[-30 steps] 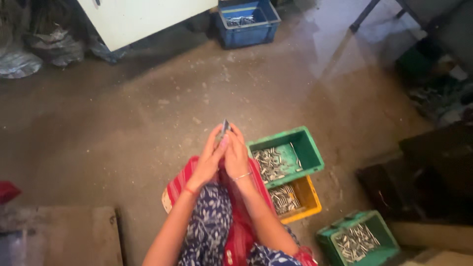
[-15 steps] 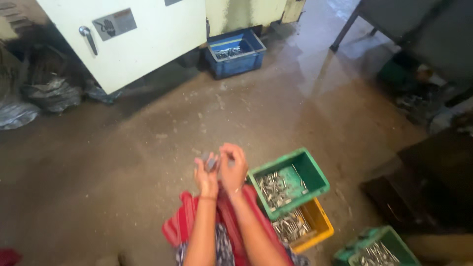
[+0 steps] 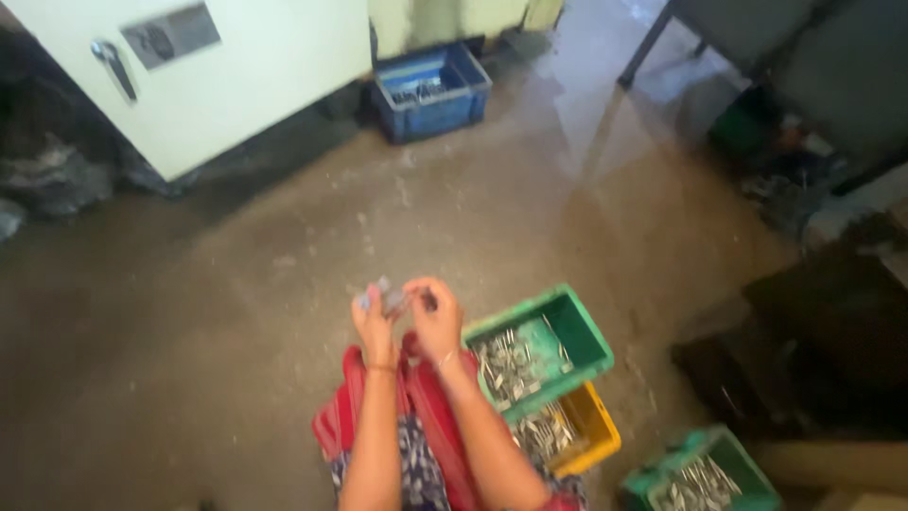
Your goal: The person walks through a workshop and sits on the floor. They pick up small metal parts from a green crate and handle them one by one, placing them into a yellow crate.
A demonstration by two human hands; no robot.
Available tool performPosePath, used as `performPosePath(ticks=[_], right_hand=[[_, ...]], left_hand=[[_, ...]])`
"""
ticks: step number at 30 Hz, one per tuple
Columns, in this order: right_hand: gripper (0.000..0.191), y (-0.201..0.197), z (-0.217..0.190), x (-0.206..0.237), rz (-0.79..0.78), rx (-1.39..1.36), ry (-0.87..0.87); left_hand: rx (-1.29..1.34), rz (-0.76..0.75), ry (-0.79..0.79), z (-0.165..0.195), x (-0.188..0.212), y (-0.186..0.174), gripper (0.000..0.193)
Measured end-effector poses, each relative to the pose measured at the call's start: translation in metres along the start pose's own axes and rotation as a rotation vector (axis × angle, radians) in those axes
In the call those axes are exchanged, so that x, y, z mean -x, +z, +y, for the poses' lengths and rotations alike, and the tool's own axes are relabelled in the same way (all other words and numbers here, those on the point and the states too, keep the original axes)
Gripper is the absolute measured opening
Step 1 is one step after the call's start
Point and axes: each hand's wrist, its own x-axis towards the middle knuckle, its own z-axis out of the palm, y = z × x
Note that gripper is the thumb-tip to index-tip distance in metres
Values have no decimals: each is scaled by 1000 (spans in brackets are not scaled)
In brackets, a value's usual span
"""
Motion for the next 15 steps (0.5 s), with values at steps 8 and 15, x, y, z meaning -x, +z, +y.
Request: performPosePath(ticks=[8, 15], right_hand=[[49, -282, -29, 98, -859, 267, 425], [39, -298, -73, 216, -1000, 647, 348]], left_hand=[[131, -305, -81, 86, 73, -22, 29], [31, -375, -69, 167, 108, 0, 20]])
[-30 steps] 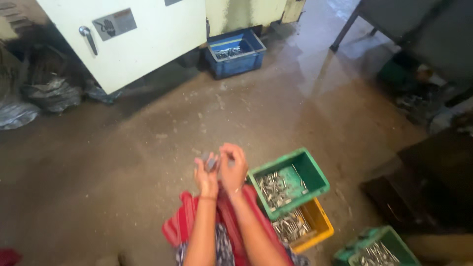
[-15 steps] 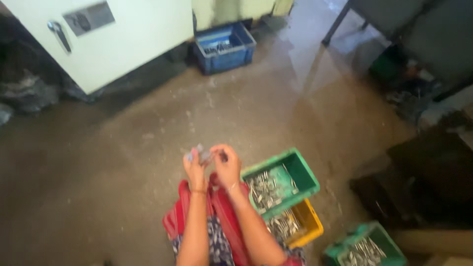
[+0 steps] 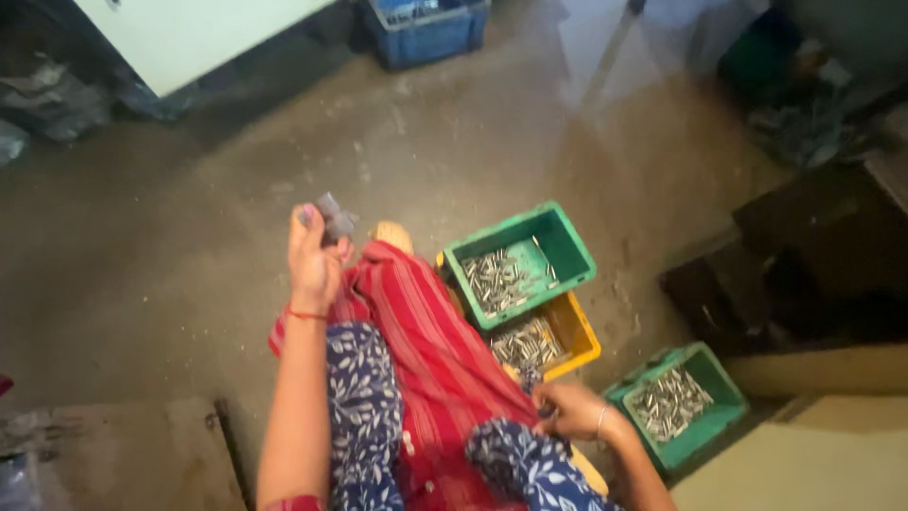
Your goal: The person walks through a workshop and sits on the floor. They pick up small metal parts from a green crate and handle them one by one, placing them into a yellow crate.
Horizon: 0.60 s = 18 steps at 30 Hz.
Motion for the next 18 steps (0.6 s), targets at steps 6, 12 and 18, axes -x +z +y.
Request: performPosePath(ticks=[6, 12, 18], right_hand=[[21, -1, -140, -14, 612, -185, -350], [24, 3, -140, -60, -1, -376, -485], [24, -33, 78, -235, 810, -180, 30]], left_hand=[[-5, -215, 49, 45, 21, 65, 22], [-269, -96, -6, -31, -9, 112, 28], [37, 72, -275, -184, -23, 102, 32]])
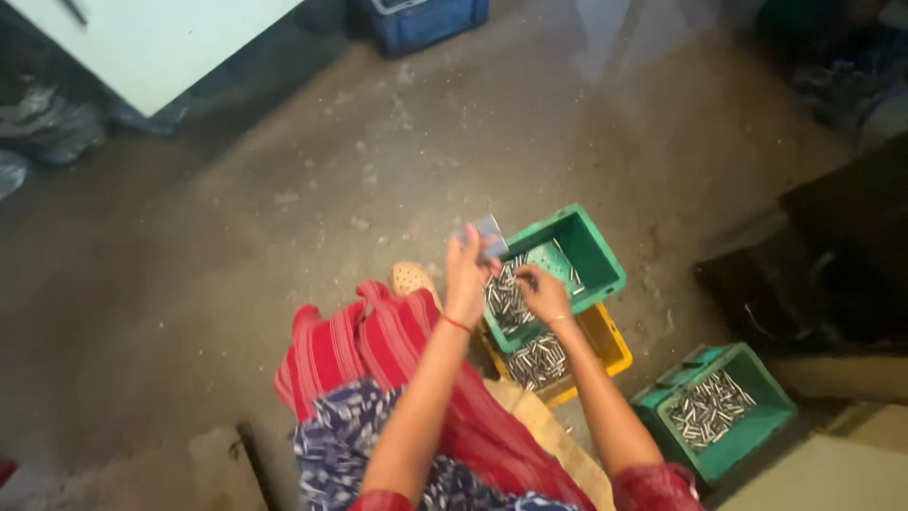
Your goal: The person walks through a workshop and sits on the floor. They pick up small metal parts from a green crate and handle them one by one, placing them into a yellow crate.
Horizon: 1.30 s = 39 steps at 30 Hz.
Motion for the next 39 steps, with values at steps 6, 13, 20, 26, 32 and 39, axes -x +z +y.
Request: performPosePath(ticks=[6, 13, 20, 26, 32, 39], right_hand=[[30, 100, 100, -43, -563, 479, -424], [45, 107, 117, -60, -762, 565, -642], [91, 82, 135, -49, -845, 459, -868], [53, 90, 139, -71, -934, 377, -1149], [37, 107, 143, -79, -838, 426, -765], [28, 117, 133, -77, -624, 424, -312]], left_hand=[[63, 11, -155, -46, -30, -28, 27], [163, 119, -195, -32, -30, -28, 27], [140, 178, -265, -36, -27, -26, 25], [160, 229, -327, -51, -22, -23, 25], [193, 251, -286, -55, -20, -30, 26], [136, 267, -268, -64, -34, -39, 34]])
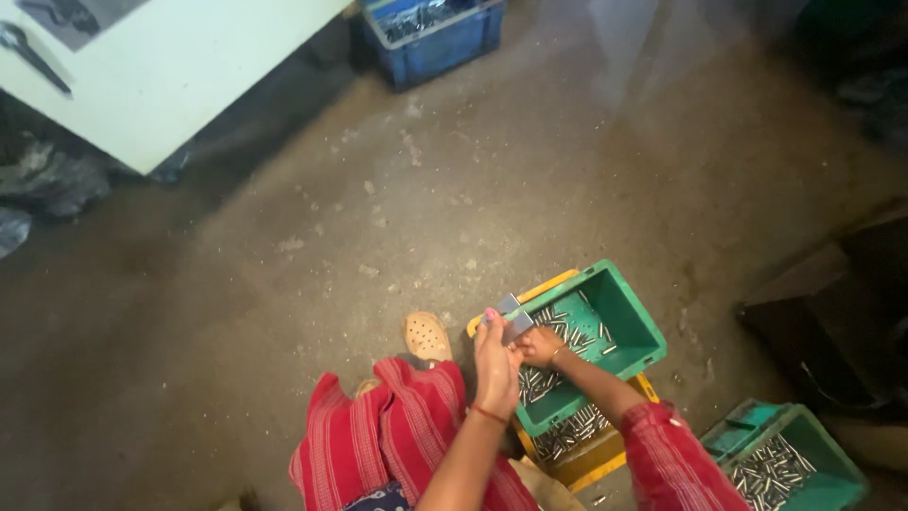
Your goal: The person walks through a workshop and sits on the floor. They pick up small metal parts from a green crate and handle them one by one, placing them into a yellow crate.
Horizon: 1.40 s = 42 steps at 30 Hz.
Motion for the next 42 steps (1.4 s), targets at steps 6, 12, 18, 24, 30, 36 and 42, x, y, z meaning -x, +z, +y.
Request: performPosePath(ticks=[6, 12, 18, 24, 30, 36, 42], right_hand=[[38, -26, -11, 25, -279, -1441, 658], [25, -42, -28, 66, 121, -2464, 687], [25, -75, -56, 103, 546, -2561, 222], [29, -119, -150, 122, 1320, -1387, -2], [19, -148, -192, 147, 1328, -723, -20], [21, -169, -204, 141, 1120, -543, 357], [36, -209, -159, 198, 964, -1099, 129]], left_hand=[[-107, -69, 0, -6, -19, -6, 45], [-296, -184, 65, -13, -40, -11, 53], [-344, -113, 44, -19, -30, -5, 45], [145, -388, -210, -75, -10, 26, 42], [108, -514, -330, -80, -4, 23, 48], [65, -516, -407, -82, 8, 14, 48], [77, -275, -499, -94, 14, 7, 30]])
